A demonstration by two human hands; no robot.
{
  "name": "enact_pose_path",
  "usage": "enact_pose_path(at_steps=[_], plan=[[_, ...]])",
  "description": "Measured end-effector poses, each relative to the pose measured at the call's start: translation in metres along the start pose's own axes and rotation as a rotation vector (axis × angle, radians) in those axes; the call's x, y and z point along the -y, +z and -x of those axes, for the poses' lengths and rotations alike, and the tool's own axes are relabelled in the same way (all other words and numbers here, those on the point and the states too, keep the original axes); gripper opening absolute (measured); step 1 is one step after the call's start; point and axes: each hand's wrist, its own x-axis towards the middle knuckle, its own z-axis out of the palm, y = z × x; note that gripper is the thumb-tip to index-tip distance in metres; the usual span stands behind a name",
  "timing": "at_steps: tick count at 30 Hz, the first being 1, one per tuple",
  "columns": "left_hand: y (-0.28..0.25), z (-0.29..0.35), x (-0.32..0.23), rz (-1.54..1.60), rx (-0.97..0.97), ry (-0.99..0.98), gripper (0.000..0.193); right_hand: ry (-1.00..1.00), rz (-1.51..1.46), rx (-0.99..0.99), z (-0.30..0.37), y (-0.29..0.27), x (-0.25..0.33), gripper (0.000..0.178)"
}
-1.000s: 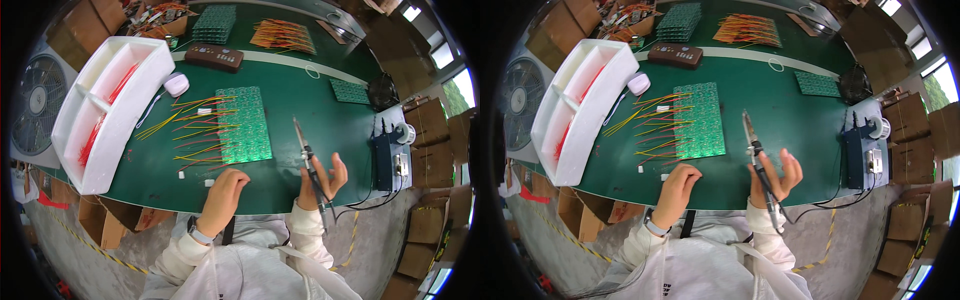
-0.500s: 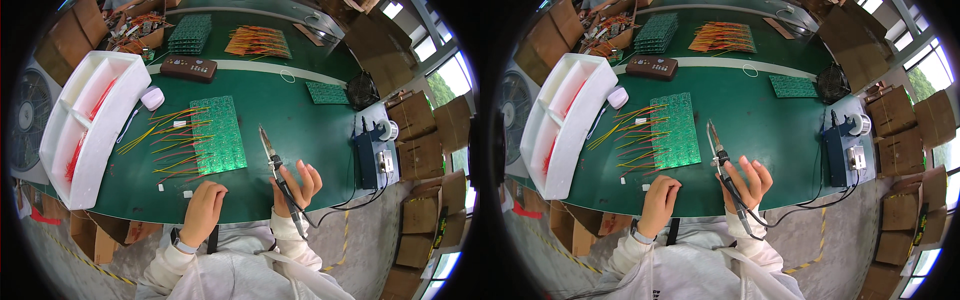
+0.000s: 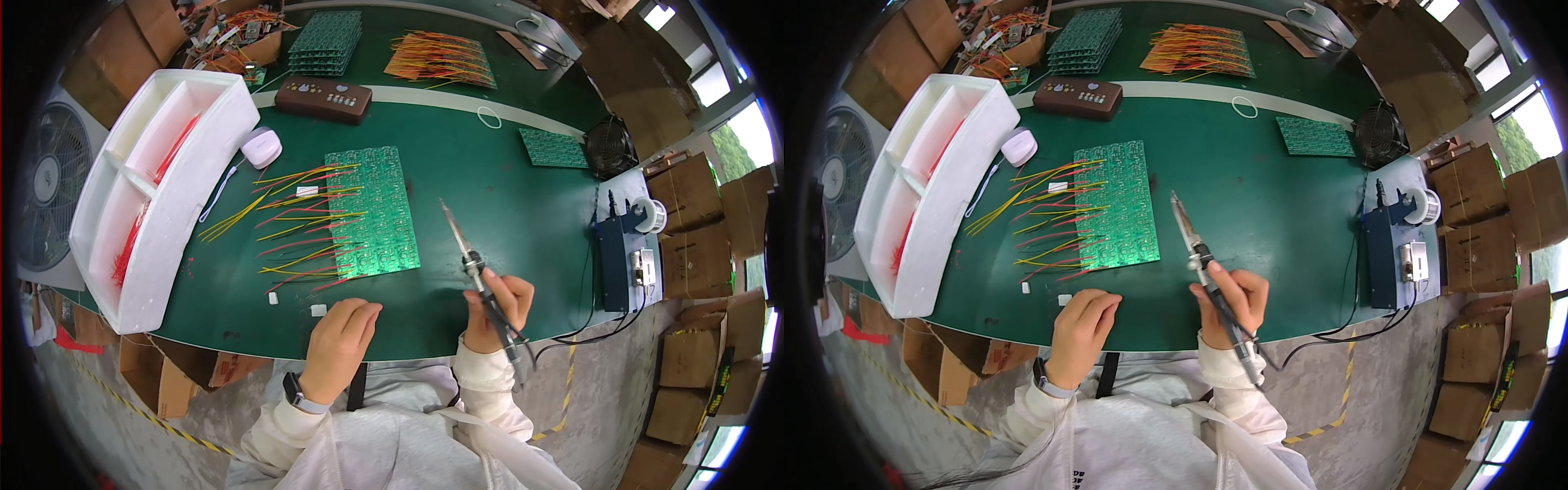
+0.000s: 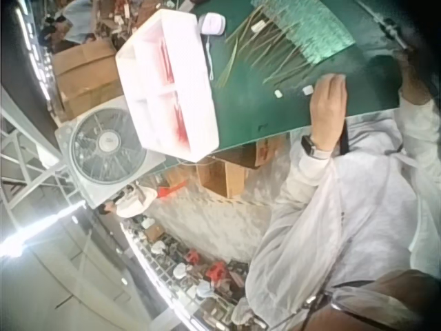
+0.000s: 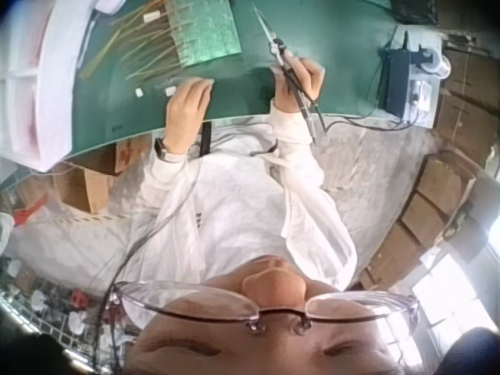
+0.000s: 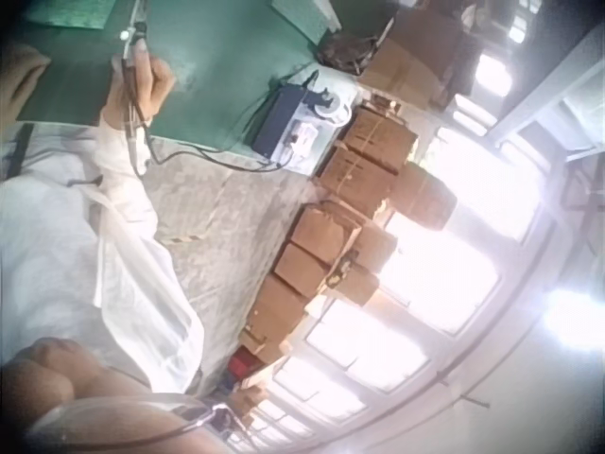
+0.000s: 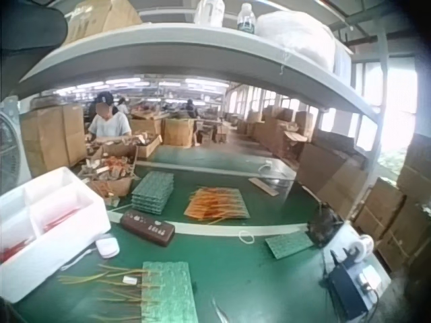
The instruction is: The person solders wires onto a circuit board, picking up wires from a container by hand and attaching them to the board using a soldering iron.
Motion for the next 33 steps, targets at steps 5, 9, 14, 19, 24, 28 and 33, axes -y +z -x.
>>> enact_pose_path(at_steps=[5,9,14,19,24,28,33], plan=[[-0.006,-0.009,0.003,-0.031,-0.092,-0.003,0.013,0.036,-0.136,0.0,-0.002,0.003,-0.013,0.026],[-0.004,-0.03,0.015,-0.016,-0.16,-0.033,0.014,0.265,-0.298,-0.018,0.002,0.007,-0.009,0.03],[-0.006,-0.038,0.022,-0.061,-0.144,0.028,0.015,0.321,-0.394,0.029,0.002,0.003,-0.002,0.027],[-0.006,-0.04,0.027,-0.03,-0.127,-0.006,0.015,0.325,-0.426,0.052,0.004,0.002,-0.004,0.032],[-0.007,-0.042,0.03,0.016,-0.098,-0.027,0.015,0.385,-0.469,0.145,0.004,0.001,0.0,0.038],[-0.005,-0.04,0.031,0.04,-0.09,-0.083,0.014,0.396,-0.463,0.191,0.005,0.003,0.0,0.039],[-0.004,-0.041,0.03,0.061,-0.092,-0.1,0.014,0.353,-0.435,0.246,0.006,0.003,-0.005,0.037]])
